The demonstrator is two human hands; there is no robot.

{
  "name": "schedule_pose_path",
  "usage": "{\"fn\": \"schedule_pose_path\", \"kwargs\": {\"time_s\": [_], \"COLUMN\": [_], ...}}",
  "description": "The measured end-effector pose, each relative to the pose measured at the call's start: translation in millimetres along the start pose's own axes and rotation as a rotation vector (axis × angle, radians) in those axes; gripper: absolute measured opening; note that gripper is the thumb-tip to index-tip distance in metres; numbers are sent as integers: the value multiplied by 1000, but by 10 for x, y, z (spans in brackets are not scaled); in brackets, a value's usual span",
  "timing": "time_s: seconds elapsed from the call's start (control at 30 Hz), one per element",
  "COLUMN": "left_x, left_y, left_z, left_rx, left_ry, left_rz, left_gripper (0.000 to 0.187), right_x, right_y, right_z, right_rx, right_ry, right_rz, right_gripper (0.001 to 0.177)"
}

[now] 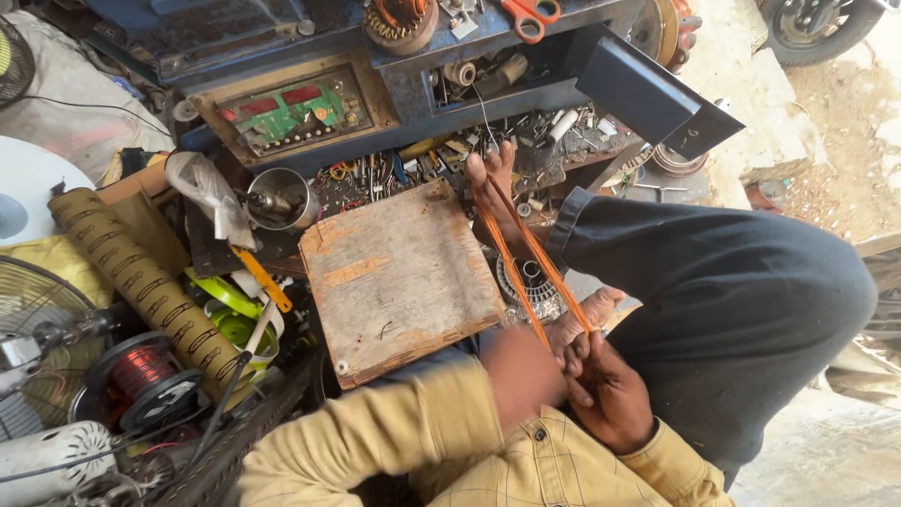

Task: The person winds a length of copper wire around a wooden jig held between their feet. They repeatedly wrap the wire by hand, forming a coil, and finally gather the wound wire into a loop.

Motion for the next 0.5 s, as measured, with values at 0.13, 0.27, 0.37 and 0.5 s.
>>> {"fn": "schedule_pose_path", "kwargs": {"time_s": [0.13,0.27,0.37,0.5], "left_x": [-68,793,1234,1271], "left_y": [-757,-1522,-1816,-1561], "left_z": [-571,335,1590,2678], "left_rx": [141,410,101,-134], "left_ry": [457,289,44,-307], "left_rz": [-76,-396,-720,-648], "left_gripper": [16,14,16,28], "right_x": [8,19,47,45], "right_y": [41,0,-10,-31], "right_z": [17,-24,-25,-3], "right_rx": [-129,-121,-68,-75], "right_ry": [69,7,2,-14], "right_rz": [-41,47,73,54], "right_gripper": [25,29,38,40]}}
Point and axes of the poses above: each hand's wrist, its own x-axis towards the middle knuckle, its own y-axis out of the palm, z = x × y, the point moved 1 cm from there along x, towards the middle knuckle, and after that the axes turned 10 degrees about -x, right-handed, at the moved point
